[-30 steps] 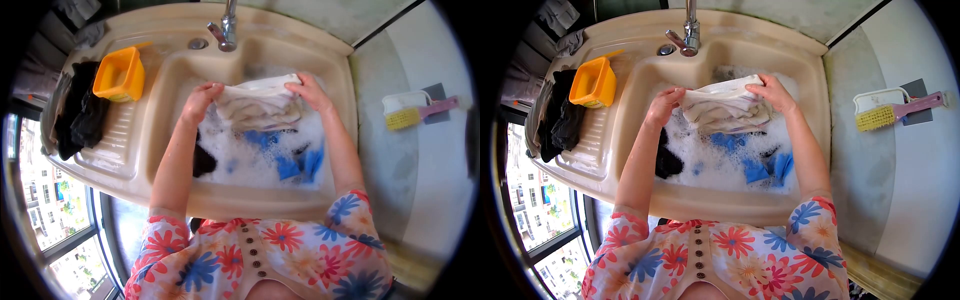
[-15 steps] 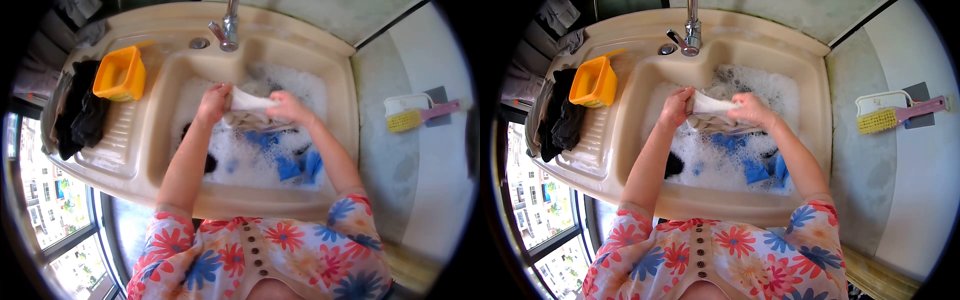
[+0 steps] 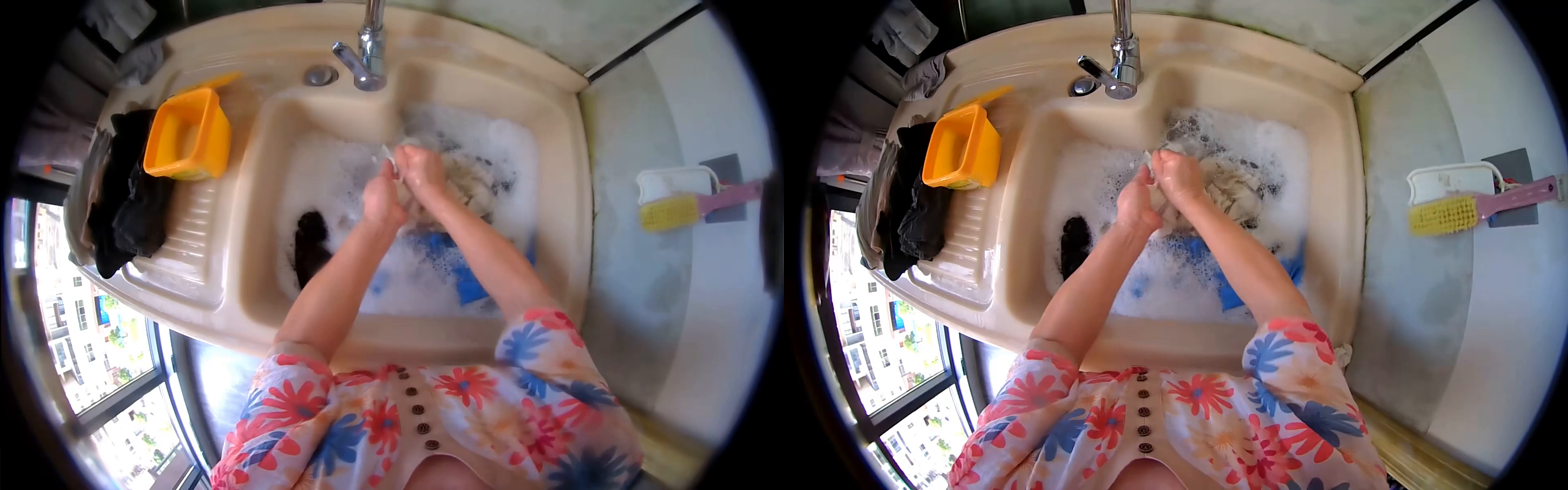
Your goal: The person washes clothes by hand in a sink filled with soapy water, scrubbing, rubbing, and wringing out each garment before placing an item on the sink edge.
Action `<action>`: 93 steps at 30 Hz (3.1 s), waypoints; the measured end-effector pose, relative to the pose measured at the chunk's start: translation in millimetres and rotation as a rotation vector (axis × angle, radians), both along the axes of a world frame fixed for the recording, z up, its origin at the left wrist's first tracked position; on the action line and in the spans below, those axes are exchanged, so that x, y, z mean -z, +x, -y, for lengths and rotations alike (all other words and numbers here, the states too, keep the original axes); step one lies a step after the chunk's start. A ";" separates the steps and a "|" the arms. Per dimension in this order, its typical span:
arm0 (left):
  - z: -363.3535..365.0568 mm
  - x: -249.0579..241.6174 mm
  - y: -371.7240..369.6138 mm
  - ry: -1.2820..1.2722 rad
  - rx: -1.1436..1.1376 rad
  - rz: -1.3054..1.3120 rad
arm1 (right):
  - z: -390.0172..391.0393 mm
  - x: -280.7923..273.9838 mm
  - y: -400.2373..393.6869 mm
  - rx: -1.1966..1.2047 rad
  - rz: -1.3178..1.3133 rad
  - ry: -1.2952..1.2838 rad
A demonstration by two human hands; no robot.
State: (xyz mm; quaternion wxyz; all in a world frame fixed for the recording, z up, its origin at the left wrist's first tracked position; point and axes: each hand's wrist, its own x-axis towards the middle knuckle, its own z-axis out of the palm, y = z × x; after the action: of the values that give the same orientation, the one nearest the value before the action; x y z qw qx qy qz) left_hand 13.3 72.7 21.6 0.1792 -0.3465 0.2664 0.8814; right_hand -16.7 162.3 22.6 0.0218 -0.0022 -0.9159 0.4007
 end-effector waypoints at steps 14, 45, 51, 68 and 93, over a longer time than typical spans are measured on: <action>42.2 49.2 -16.9 -0.645 0.310 -0.281 | -51.0 23.4 -9.6 0.057 -0.050 0.094; 93.2 -28.1 20.4 -1.158 0.697 -0.653 | -91.5 -267.6 3.3 -0.063 -0.166 -0.943; 93.9 -19.7 22.3 -1.246 0.744 -0.702 | -170.6 -439.7 -51.2 -0.414 -0.356 -0.772; 100.4 -13.5 18.9 -1.378 0.832 -0.728 | -38.0 58.1 23.4 -0.081 0.254 0.365; 47.7 -68.3 -11.5 -1.162 0.027 -1.016 | -63.1 -324.2 82.9 -0.229 -0.348 -1.152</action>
State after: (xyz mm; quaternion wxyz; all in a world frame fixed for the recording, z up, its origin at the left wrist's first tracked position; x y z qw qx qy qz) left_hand 1.8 25.1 89.9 -0.1650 0.0656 0.7403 0.6484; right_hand 66.2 225.4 346.8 0.1230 0.1501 -0.5295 0.8258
